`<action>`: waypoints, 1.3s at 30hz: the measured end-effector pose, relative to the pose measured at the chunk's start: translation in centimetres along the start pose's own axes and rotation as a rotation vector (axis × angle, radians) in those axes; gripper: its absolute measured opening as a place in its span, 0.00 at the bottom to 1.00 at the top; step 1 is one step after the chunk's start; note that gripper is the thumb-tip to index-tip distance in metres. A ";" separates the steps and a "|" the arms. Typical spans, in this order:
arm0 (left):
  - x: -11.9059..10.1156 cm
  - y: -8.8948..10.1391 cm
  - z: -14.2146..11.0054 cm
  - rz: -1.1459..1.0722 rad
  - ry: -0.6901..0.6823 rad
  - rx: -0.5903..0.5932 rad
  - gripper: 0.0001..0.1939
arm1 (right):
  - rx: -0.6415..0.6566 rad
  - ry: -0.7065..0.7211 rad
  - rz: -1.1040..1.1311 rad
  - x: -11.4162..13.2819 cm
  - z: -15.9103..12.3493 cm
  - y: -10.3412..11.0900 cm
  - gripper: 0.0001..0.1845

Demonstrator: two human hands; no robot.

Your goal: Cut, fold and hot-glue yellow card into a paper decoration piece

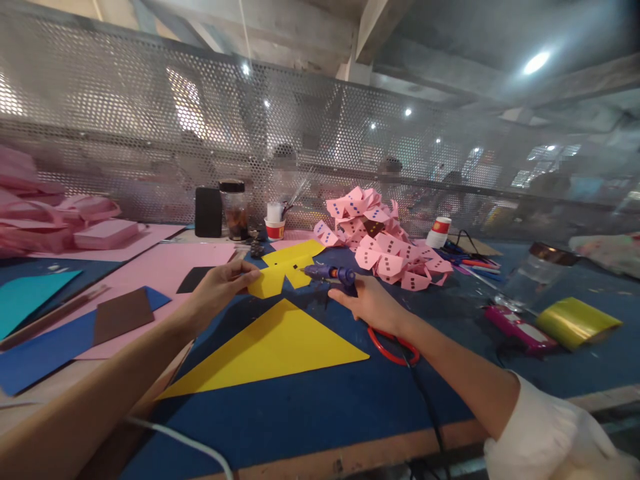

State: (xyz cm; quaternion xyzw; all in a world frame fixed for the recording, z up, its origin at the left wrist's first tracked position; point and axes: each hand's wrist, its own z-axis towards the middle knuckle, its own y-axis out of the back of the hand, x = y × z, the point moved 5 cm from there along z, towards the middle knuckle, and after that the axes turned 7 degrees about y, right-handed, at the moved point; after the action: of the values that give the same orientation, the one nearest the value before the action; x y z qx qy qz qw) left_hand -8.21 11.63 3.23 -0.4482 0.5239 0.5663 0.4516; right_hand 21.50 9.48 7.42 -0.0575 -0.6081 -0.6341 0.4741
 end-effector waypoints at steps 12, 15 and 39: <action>-0.1 0.2 -0.1 -0.003 0.012 -0.054 0.22 | 0.002 0.054 0.204 -0.9 0.3 -0.4 0.20; -0.4 0.4 -0.3 -0.010 0.017 -0.088 0.23 | 0.000 0.050 0.275 -1.0 0.5 -0.3 0.19; 2.1 5.5 -0.5 0.045 0.263 -0.331 0.23 | 0.126 -0.192 0.264 -7.1 3.6 -0.5 0.17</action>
State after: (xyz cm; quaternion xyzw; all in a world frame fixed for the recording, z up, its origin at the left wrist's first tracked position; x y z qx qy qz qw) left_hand -14.02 10.95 2.20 -0.5745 0.4880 0.5913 0.2866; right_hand 23.24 16.11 3.33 -0.1671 -0.6763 -0.5186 0.4957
